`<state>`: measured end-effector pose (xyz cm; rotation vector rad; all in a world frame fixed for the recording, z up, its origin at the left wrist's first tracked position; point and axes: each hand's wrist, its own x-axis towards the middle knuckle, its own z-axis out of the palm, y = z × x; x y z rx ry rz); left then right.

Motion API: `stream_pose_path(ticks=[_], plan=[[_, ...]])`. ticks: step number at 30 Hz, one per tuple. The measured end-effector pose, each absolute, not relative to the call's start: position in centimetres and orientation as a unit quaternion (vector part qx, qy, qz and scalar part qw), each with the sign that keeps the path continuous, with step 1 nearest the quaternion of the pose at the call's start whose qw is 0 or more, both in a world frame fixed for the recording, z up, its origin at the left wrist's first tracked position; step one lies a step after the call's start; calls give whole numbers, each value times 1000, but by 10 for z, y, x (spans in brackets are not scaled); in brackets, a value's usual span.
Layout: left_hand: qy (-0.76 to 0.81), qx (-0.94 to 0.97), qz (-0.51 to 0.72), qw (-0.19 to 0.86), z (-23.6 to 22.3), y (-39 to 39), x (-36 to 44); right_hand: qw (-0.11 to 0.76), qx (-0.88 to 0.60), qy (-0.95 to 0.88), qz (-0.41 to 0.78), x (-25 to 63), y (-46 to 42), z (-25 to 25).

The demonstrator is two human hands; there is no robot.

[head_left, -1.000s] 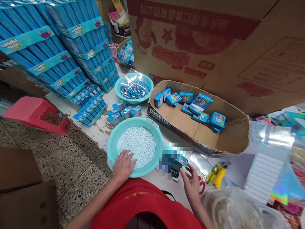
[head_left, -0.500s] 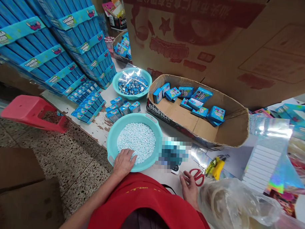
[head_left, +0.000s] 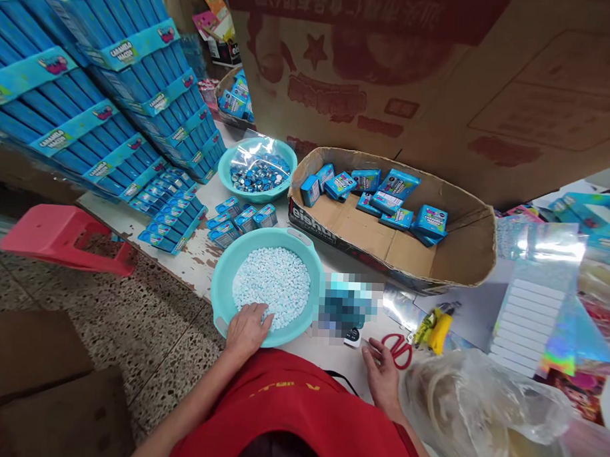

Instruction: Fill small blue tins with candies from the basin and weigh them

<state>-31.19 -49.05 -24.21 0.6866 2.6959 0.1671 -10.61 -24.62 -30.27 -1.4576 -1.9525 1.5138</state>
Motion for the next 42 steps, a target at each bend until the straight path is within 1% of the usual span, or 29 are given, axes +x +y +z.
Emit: stream_pose_path(ticks=[9, 14, 18, 22, 25, 28, 31, 34, 36, 39, 42], plan=[[951, 224, 47, 207, -238, -488, -314, 131, -503, -692, 502, -102, -246, -302], [945, 214, 56, 241, -232, -485, -315, 150, -499, -690, 502, -104, -245, -299], [945, 218, 54, 237, -234, -486, -317, 140, -497, -688, 510, -106, -243, -296], [935, 271, 57, 221, -242, -489, -319, 146, -494, -684, 516, -110, -240, -290], [927, 290, 95, 217, -248, -488, -323, 172, -467, -702, 510, -124, -235, -281], [920, 275, 167, 223, -249, -481, -329, 191, -410, -745, 490, -146, -229, -272], [909, 260, 235, 227, -247, -469, -336, 182, -363, -780, 477, -169, -221, -267], [903, 255, 257, 231, -242, -459, -341, 173, -346, -794, 469, -183, -216, -267], [906, 269, 231, 232, -240, -456, -343, 171, -344, -797, 466, -186, -215, -268], [912, 305, 142, 235, -240, -456, -342, 164, -347, -796, 468, -184, -214, -269], [905, 324, 60, 270, -243, -458, -340, 157, -350, -792, 475, -180, -214, -271]])
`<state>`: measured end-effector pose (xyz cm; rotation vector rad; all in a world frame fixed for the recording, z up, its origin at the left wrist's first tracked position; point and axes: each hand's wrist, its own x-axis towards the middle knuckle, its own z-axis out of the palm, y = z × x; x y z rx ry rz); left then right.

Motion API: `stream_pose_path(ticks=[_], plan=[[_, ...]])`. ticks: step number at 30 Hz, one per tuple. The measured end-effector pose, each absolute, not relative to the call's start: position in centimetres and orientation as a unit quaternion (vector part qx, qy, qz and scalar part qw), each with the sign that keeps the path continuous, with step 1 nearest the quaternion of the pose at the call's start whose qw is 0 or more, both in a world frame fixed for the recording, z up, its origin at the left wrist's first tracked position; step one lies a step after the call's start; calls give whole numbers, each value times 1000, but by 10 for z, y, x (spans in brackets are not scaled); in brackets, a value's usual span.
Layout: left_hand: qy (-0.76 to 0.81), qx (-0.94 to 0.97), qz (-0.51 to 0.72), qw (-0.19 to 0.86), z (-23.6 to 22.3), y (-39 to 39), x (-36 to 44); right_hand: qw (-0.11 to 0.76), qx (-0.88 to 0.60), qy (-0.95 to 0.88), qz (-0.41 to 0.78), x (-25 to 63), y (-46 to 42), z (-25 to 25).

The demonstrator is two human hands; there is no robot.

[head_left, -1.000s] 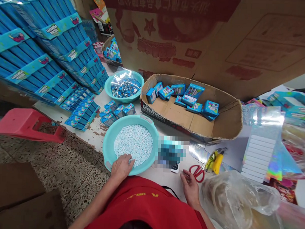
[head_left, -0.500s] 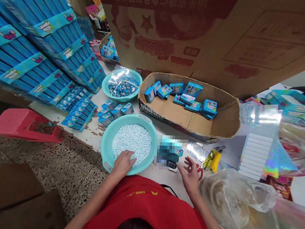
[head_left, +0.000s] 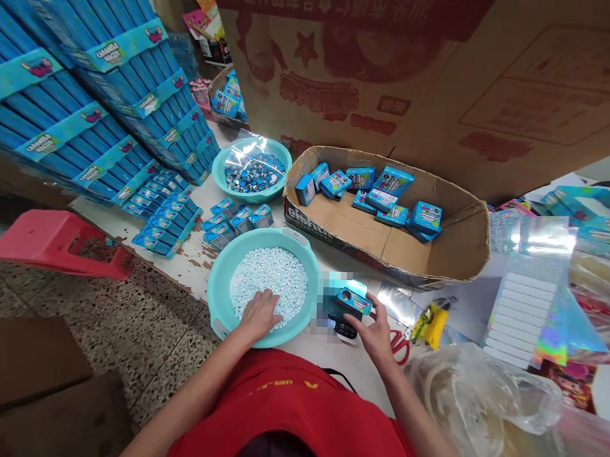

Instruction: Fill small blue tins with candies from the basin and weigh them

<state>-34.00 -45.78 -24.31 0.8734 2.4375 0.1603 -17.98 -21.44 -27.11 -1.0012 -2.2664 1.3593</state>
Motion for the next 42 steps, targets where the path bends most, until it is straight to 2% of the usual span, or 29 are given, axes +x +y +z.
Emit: stream_pose_path(ticks=[5, 8, 10, 12, 14, 18, 21, 27, 34, 38, 42], plan=[[882, 330, 40, 335, -245, -461, -338, 158, -360, -783, 482, -176, -216, -277], [880, 332, 55, 335, -245, -466, -339, 164, -357, -782, 485, -178, -214, -280], [889, 311, 107, 318, -244, -469, -341, 162, -352, -781, 490, -182, -212, -277], [891, 250, 221, 308, -239, -468, -342, 160, -343, -788, 485, -188, -209, -265], [851, 140, 385, 329, -230, -461, -342, 166, -312, -813, 462, -197, -210, -241], [604, -93, 697, 375, -198, -431, -342, 183, -164, -881, 405, -222, -225, -179], [436, -186, 799, 369, -181, -404, -346, 192, -68, -917, 342, -240, -244, -155], [337, -353, 801, 346, -184, -389, -352, 175, -32, -944, 280, -256, -263, -162], [366, -335, 788, 365, -187, -397, -350, 170, -58, -938, 296, -248, -260, -162], [389, -335, 783, 350, -190, -395, -346, 141, -95, -927, 335, -247, -260, -173], [405, -283, 797, 346, -189, -400, -347, 132, -155, -882, 425, -242, -259, -177]])
